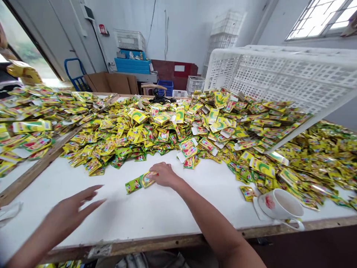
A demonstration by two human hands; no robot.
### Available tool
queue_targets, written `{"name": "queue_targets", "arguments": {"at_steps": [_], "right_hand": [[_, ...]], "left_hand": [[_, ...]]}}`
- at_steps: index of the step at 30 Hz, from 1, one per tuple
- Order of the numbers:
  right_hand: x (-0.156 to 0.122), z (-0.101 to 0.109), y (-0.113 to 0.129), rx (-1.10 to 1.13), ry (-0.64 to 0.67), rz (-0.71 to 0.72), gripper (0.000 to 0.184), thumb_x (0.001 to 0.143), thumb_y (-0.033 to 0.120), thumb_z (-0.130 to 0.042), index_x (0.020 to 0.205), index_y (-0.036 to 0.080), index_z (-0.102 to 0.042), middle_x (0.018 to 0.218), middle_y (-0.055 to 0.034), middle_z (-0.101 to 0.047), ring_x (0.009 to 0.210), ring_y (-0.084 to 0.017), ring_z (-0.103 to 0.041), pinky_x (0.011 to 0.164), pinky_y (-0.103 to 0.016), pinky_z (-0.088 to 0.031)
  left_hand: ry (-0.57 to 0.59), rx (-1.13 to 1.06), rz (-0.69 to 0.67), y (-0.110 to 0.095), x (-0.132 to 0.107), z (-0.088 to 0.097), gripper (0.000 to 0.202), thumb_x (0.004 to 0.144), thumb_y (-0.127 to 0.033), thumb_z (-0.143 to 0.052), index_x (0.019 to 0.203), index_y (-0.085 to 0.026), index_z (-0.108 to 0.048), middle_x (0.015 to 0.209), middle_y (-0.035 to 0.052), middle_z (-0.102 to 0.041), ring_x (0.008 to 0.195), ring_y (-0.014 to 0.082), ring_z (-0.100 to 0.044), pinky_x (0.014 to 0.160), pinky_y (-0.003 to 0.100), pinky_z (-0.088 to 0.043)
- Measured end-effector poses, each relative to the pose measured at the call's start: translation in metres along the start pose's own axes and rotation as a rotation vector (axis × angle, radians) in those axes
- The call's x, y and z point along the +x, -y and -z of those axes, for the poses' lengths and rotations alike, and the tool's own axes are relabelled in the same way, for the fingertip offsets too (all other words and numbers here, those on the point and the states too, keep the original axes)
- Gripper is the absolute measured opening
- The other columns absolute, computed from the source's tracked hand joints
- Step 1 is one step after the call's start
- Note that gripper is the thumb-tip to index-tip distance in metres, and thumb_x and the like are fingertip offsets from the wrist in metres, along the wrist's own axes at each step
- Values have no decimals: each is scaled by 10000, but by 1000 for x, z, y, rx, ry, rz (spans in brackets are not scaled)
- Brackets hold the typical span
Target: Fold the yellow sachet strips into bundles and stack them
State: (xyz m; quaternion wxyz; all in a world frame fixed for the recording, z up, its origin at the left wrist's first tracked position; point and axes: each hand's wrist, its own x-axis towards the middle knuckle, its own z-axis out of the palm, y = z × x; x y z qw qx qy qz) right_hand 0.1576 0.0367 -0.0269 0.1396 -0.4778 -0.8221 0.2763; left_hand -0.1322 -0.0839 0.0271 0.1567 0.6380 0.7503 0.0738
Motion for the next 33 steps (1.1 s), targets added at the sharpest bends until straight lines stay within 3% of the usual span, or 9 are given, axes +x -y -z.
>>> {"name": "queue_targets", "arguments": {"at_steps": [2, 4, 8, 14, 17, 20, 25, 30, 33], "right_hand": [[-3, 7, -2, 64, -89, 9, 291, 877, 331, -639, 1147, 242, -704, 1243, -70, -689, 1168, -233, -606, 1027, -392, -436], [2, 22, -6, 48, -236, -38, 298, 877, 211, -590, 1158, 227, -687, 1190, -67, -712, 1097, -217, -643, 980, -358, -472], [38, 56, -3, -146, -431, -87, 423, 844, 56, -466, 1204, 181, -651, 1125, -84, -721, 1043, -223, -640, 919, -331, -478], [104, 68, 17, -547, -391, 132, 601, 810, 42, -495, 1390, 200, -504, 1472, -131, -481, 1342, -293, -380, 1011, -429, -361], [120, 72, 9, -597, -333, 61, 444, 868, 57, -455, 1272, 175, -598, 1311, -164, -602, 1228, -299, -451, 957, -417, -370], [112, 76, -11, -550, -330, -4, 351, 911, 60, -395, 1088, 143, -687, 1068, -164, -694, 1067, -278, -528, 900, -368, -391], [70, 75, -32, -483, -341, -56, 333, 970, 141, -385, 1070, 163, -701, 1048, -101, -721, 986, -237, -592, 846, -316, -434], [72, 79, -24, -333, -439, -22, 395, 935, 189, -484, 1316, 170, -585, 1282, -111, -640, 1148, -244, -565, 971, -353, -431], [92, 81, -16, -444, -319, -60, 613, 841, 217, -629, 1435, 222, -479, 1508, -144, -433, 1321, -329, -423, 1007, -468, -400]], "left_hand": [[120, 4, -94, -60, 27, -17, 565, 870, -456, -493, 1354, -177, -576, 1184, 132, -719, 1092, 283, -669, 922, 351, -490], [123, 51, -174, -109, 43, -33, 557, 871, -414, -529, 1348, -127, -563, 1211, 192, -687, 1118, 321, -639, 926, 384, -466], [176, 63, -233, -151, 50, -68, 682, 790, -340, -687, 1392, -83, -494, 1175, 251, -664, 1118, 383, -594, 904, 433, -431], [168, -41, -237, -134, 51, -91, 865, 697, -351, -791, 1438, -95, -426, 1206, 214, -614, 1140, 358, -552, 943, 399, -400], [215, -129, -200, -127, 55, -85, 859, 671, -409, -798, 1407, -124, -461, 1212, 183, -614, 1117, 337, -579, 907, 365, -417], [258, -212, -159, -125, 58, -78, 642, 722, -378, -740, 1300, -169, -554, 1193, 143, -655, 1084, 307, -613, 865, 333, -418], [270, -375, -187, -126, 59, -77, 309, 795, -363, -608, 1037, -181, -674, 942, 94, -721, 893, 278, -644, 726, 318, -401], [434, -816, -214, -128, 56, -84, 340, 694, -434, -712, 914, -179, -663, 764, 29, -703, 701, 208, -626, 613, 275, -410], [488, -1118, -119, -125, 58, -81, 533, 605, -455, -801, 1015, -172, -610, 771, 26, -716, 624, 186, -631, 596, 275, -449]]}}
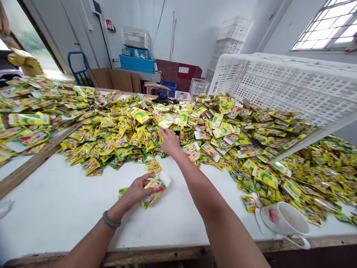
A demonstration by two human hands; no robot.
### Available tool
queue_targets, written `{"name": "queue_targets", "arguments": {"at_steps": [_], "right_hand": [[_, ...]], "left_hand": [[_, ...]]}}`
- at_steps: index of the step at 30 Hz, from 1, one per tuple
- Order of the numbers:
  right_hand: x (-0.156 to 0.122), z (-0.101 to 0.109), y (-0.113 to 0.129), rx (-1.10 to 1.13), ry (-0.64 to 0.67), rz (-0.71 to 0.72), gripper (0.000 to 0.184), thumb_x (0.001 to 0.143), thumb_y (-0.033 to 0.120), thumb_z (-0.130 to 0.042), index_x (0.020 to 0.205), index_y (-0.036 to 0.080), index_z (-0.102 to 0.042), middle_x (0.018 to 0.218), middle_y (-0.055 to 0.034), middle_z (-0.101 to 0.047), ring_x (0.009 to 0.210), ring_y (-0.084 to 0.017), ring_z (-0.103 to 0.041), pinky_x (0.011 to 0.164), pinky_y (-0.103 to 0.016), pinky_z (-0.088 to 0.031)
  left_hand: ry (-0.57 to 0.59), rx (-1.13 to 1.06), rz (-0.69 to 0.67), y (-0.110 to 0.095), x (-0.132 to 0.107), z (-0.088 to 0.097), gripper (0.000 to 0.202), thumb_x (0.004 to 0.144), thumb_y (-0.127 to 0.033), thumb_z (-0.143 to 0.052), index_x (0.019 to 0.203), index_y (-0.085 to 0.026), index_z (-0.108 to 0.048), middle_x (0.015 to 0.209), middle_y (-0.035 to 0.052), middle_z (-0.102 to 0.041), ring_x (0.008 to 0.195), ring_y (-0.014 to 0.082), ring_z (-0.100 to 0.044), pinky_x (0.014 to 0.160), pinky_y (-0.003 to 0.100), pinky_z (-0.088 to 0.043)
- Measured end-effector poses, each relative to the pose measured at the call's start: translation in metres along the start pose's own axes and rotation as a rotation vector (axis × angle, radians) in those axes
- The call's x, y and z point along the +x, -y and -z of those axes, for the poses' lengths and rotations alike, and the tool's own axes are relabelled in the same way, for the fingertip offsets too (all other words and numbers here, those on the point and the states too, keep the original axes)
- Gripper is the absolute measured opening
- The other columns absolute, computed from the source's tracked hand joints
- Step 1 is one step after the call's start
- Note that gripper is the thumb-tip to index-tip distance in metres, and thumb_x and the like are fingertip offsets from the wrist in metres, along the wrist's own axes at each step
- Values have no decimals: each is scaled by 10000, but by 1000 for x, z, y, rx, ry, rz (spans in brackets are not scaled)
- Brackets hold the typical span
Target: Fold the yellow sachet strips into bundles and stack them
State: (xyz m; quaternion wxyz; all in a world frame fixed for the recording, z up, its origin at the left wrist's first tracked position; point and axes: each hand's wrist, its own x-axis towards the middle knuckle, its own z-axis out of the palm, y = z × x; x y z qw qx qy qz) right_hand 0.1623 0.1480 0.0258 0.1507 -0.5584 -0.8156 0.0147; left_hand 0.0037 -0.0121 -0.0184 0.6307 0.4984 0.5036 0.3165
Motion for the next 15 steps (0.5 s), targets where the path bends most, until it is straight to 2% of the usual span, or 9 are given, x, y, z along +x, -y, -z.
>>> {"name": "queue_targets", "arguments": {"at_steps": [2, 5, 7, 11, 13, 15], "right_hand": [[5, -4, 3, -126, 114, 41, 594, 813, 165, -636, 1392, 255, -533, 1546, -140, -377, 1341, -355, -386, 990, -502, -390], [-8, -13, 1, -192, 115, 138, 457, 877, 83, -493, 1272, 258, -642, 1417, -130, -537, 1245, -311, -478, 980, -465, -374], [-28, -18, -4, -121, 77, 145, 413, 920, 93, -430, 1207, 247, -685, 1255, -125, -653, 1168, -281, -536, 974, -432, -369], [-79, -23, -13, 236, 16, -47, 224, 920, 259, -543, 996, 217, -750, 1042, -96, -726, 1060, -256, -593, 941, -389, -405], [-103, -24, -13, 531, -35, -201, 250, 889, 394, -588, 903, 195, -738, 956, -75, -727, 956, -243, -616, 879, -374, -453], [-122, -25, -8, 877, -86, -358, 359, 821, 529, -630, 898, 186, -703, 880, -51, -716, 865, -225, -631, 799, -354, -495]], "left_hand": [[-99, -138, 7, -3, 1, 8, 627, 562, -471, -835, 1056, -177, -581, 780, 29, -721, 606, 184, -640, 592, 278, -464], [-232, -215, -33, -7, 4, 19, 667, 562, -499, -837, 1080, -170, -577, 775, 36, -724, 604, 183, -642, 579, 271, -461], [-259, -239, -43, -7, 6, 23, 693, 566, -519, -832, 1102, -158, -581, 761, 36, -723, 604, 181, -643, 574, 266, -458], [-247, -214, -18, -1, 8, 20, 701, 571, -541, -832, 1099, -131, -622, 720, 30, -717, 594, 175, -640, 564, 258, -450], [-250, -167, -8, 1, 8, 17, 696, 565, -536, -841, 1092, -126, -648, 732, 38, -726, 616, 185, -655, 564, 259, -453], [-240, -136, -7, 1, 7, 15, 693, 556, -526, -852, 1094, -128, -669, 777, 56, -745, 677, 209, -680, 585, 268, -472]]}}
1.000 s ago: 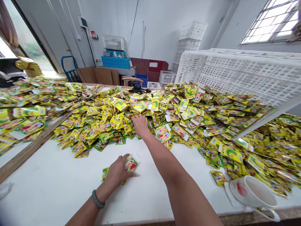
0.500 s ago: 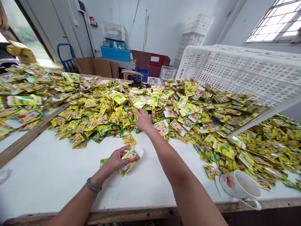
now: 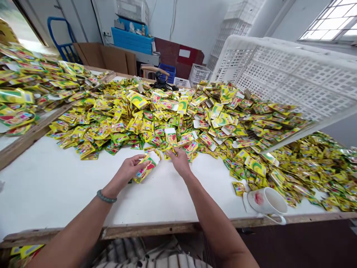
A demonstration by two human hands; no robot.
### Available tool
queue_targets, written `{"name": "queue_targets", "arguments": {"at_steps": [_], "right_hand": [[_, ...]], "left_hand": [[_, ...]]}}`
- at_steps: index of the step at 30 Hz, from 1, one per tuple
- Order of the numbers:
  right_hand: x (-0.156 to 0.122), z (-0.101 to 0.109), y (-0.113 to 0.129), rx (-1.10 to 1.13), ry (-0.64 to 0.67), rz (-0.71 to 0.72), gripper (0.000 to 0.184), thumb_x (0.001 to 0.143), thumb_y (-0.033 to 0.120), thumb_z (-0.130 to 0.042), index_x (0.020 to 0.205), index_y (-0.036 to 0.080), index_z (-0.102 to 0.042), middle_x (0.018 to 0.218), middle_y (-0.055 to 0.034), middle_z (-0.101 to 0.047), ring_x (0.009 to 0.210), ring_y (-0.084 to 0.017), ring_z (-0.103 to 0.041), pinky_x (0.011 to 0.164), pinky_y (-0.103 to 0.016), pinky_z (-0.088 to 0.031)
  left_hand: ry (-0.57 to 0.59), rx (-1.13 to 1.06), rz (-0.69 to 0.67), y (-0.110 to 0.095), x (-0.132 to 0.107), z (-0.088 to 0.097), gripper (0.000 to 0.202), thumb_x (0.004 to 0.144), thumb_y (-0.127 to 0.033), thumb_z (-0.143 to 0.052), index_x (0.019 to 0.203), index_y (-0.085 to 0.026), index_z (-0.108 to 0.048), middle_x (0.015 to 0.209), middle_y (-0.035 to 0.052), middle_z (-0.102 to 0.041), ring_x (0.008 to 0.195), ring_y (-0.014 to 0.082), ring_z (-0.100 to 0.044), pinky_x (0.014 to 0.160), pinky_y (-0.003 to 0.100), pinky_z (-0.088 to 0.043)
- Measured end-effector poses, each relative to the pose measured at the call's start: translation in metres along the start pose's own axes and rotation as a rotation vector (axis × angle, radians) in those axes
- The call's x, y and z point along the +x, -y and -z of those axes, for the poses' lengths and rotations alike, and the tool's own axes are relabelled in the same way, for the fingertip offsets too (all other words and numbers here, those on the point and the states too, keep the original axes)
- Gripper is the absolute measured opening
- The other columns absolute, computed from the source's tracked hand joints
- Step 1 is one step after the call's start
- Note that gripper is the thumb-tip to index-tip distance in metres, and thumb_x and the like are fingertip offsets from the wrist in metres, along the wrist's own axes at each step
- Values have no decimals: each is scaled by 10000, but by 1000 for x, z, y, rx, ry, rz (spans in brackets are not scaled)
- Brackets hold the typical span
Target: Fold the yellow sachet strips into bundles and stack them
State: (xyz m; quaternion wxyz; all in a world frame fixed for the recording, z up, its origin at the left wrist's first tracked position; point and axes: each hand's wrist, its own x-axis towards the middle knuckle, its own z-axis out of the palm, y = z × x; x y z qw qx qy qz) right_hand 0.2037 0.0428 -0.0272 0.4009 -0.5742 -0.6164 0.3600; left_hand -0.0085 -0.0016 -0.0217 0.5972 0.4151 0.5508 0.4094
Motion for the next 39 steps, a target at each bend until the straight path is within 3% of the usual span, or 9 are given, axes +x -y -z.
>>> {"name": "queue_targets", "arguments": {"at_steps": [4, 10, 16, 21, 24, 27, 32, 36, 39], "right_hand": [[-26, -6, 4, 440, 60, -177, 497, 663, 598, -749, 944, 197, -659, 814, -21, -700, 789, -203, -652, 721, -331, -528], [-40, -6, 7, 352, 151, -176, 365, 627, 519, -793, 713, 198, -642, 677, 13, -623, 670, -162, -584, 656, -293, -473], [-47, -11, 1, 330, 205, -166, 314, 716, 480, -733, 807, 190, -653, 730, 4, -644, 688, -157, -588, 670, -286, -481], [-12, -11, 0, -159, -2, 52, 208, 834, 202, -554, 1009, 191, -666, 978, -67, -701, 873, -203, -618, 817, -346, -488], [14, -13, 1, -610, 98, 273, 349, 777, 40, -546, 1069, 187, -672, 1172, -114, -687, 1148, -267, -535, 975, -422, -393], [27, -16, -2, -731, 156, 364, 233, 840, 64, -529, 971, 185, -679, 1109, -115, -710, 1207, -279, -500, 1011, -458, -330], [9, -4, -11, -205, 45, 114, 99, 886, 265, -523, 939, 209, -587, 846, -38, -668, 822, -203, -603, 778, -356, -447], [-23, 9, -10, 363, 81, -184, 276, 788, 414, -625, 989, 240, -549, 892, -6, -654, 772, -171, -614, 671, -296, -472], [-43, 12, -7, 544, 95, -354, 375, 691, 425, -739, 969, 219, -594, 903, -22, -682, 736, -156, -624, 658, -284, -464]], "left_hand": [[121, -54, 22, -2, -4, -2, 689, 535, -504, -873, 1084, -133, -686, 822, 77, -764, 735, 234, -699, 636, 297, -510], [227, -90, 60, 0, -6, -3, 630, 527, -422, -903, 1049, -145, -685, 749, 37, -755, 645, 189, -678, 595, 277, -499], [258, -75, 151, -1, -7, -2, 649, 552, -429, -895, 1081, -132, -664, 732, 42, -749, 578, 159, -652, 552, 248, -466], [77, -152, 134, -8, -5, 5, 732, 494, -400, -910, 1113, -137, -623, 711, 14, -725, 575, 154, -644, 549, 242, -460], [32, -150, 140, -9, -3, 6, 771, 470, -396, -906, 1133, -126, -618, 674, -3, -704, 522, 128, -600, 507, 223, -420], [8, -134, 161, -9, -3, 6, 789, 471, -395, -895, 1157, -117, -621, 627, -13, -678, 503, 133, -587, 493, 226, -403], [-18, -153, 174, -14, -4, 6, 821, 452, -363, -896, 1184, -117, -619, 611, -17, -674, 483, 128, -573, 469, 216, -380], [14, -155, 173, -16, -7, 6, 775, 466, -365, -894, 1158, -124, -640, 657, -5, -701, 503, 124, -582, 469, 210, -379], [60, -127, 167, -14, -8, 4, 745, 462, -368, -899, 1127, -130, -661, 659, -5, -705, 498, 125, -582, 472, 214, -380]]}}
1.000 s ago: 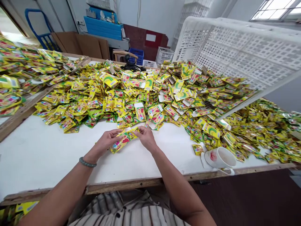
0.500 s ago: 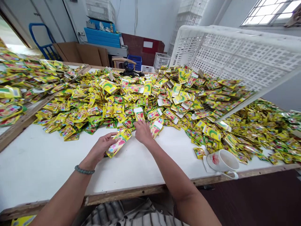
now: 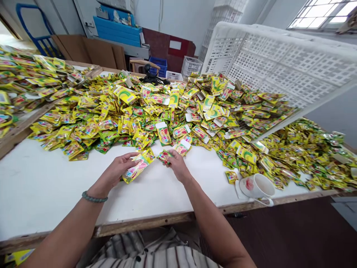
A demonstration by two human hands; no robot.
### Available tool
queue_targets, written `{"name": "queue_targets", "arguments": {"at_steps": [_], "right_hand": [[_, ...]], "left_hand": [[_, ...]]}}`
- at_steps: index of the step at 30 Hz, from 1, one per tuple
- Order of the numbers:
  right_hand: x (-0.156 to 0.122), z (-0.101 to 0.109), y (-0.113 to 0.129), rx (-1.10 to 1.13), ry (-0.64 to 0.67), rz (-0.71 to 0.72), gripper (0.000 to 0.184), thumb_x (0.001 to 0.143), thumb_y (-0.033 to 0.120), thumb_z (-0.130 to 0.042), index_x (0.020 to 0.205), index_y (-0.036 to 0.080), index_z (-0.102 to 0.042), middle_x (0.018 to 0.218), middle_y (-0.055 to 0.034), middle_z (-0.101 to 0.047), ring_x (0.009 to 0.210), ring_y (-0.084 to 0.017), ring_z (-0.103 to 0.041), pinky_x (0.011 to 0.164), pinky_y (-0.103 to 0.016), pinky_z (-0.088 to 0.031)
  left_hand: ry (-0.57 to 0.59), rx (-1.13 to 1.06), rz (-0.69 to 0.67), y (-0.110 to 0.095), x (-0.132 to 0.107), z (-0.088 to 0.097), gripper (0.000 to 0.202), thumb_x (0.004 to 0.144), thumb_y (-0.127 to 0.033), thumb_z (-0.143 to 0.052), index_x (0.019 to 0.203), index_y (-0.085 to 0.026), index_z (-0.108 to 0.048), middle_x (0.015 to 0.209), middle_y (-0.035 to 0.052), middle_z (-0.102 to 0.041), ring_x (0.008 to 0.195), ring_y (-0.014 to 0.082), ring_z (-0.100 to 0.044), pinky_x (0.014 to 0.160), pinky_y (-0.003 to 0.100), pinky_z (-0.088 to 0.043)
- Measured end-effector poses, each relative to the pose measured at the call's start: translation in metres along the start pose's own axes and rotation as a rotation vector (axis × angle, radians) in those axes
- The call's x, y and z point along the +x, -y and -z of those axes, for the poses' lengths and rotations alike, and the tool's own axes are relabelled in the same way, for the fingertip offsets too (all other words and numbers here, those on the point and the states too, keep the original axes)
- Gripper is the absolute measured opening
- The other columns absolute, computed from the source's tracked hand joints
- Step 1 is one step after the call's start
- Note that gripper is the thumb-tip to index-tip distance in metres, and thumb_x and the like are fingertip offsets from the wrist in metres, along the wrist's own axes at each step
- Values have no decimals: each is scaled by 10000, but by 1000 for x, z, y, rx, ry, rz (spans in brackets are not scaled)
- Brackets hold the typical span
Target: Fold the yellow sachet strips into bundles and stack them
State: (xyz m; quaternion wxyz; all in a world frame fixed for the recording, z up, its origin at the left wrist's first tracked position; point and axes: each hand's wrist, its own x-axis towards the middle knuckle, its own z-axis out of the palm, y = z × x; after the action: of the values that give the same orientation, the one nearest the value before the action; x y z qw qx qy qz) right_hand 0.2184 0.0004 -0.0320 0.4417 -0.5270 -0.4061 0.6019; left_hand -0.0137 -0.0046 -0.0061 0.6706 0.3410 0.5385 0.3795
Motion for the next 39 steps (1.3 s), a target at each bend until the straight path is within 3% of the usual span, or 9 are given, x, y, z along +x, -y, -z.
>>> {"name": "queue_targets", "arguments": {"at_steps": [5, 10, 13, 16, 20, 24, 28, 33, 39], "right_hand": [[-22, 8, -5, 9, -54, -42, 515, 588, 433, -845, 988, 166, -660, 808, -27, -688, 640, -126, -577, 601, -262, -406], [-34, 23, -6, -254, -77, -24, 352, 574, 400, -845, 767, 153, -685, 601, 19, -617, 532, -105, -476, 526, -253, -344], [-36, 20, -2, -228, -112, -4, 389, 595, 447, -829, 826, 162, -699, 632, 14, -642, 557, -115, -491, 544, -261, -365], [-34, 9, 6, -75, -3, 20, 460, 646, 502, -798, 962, 183, -700, 785, -11, -700, 673, -142, -578, 629, -275, -427], [-25, -6, 13, -187, 188, 44, 371, 630, 481, -813, 814, 181, -696, 703, 8, -651, 657, -143, -555, 617, -272, -417], [-16, -11, 14, -431, 171, 104, 265, 670, 413, -773, 732, 176, -672, 592, 48, -519, 562, -101, -411, 534, -245, -301], [-10, -10, 11, -418, 120, 113, 327, 610, 411, -796, 783, 178, -645, 541, 79, -412, 527, -91, -339, 509, -240, -237], [-7, -4, 14, -442, 190, 137, 358, 662, 462, -770, 857, 181, -663, 604, 47, -492, 563, -110, -402, 539, -248, -298], [-18, -14, 24, -631, 173, 241, 149, 724, 286, -702, 850, 211, -677, 604, 52, -492, 580, -112, -413, 539, -241, -308]], "left_hand": [[42, 25, 15, 3, 0, -2, 777, 450, -388, -910, 1131, -117, -653, 675, 10, -722, 533, 140, -612, 518, 230, -426], [147, 58, 11, 10, 2, -4, 764, 488, -400, -906, 1155, -123, -658, 675, 11, -716, 540, 139, -609, 528, 232, -435], [181, 130, 1, 16, 3, -6, 691, 532, -408, -890, 1132, -135, -684, 636, -5, -685, 522, 140, -591, 489, 225, -395], [217, 192, -6, 18, 2, -8, 654, 558, -409, -882, 1126, -142, -696, 598, -16, -654, 520, 146, -584, 473, 225, -374], [293, 182, -26, 18, -1, -9, 651, 575, -421, -873, 1139, -147, -697, 602, -14, -644, 533, 148, -583, 473, 226, -374], [326, 189, -50, 18, -1, -7, 613, 590, -422, -868, 1106, -130, -714, 547, -32, -601, 491, 128, -552, 454, 216, -353], [318, 144, -13, 14, -1, -6, 615, 576, -391, -887, 1107, -130, -718, 615, -3, -676, 552, 149, -616, 501, 225, -415], [343, 24, 99, 5, -5, -4, 608, 523, -326, -926, 1066, -130, -733, 798, 57, -776, 649, 157, -685, 636, 246, -514], [368, -11, 134, 7, -4, -5, 540, 524, -268, -927, 1017, -135, -748, 839, 68, -789, 675, 162, -705, 649, 246, -527]]}}
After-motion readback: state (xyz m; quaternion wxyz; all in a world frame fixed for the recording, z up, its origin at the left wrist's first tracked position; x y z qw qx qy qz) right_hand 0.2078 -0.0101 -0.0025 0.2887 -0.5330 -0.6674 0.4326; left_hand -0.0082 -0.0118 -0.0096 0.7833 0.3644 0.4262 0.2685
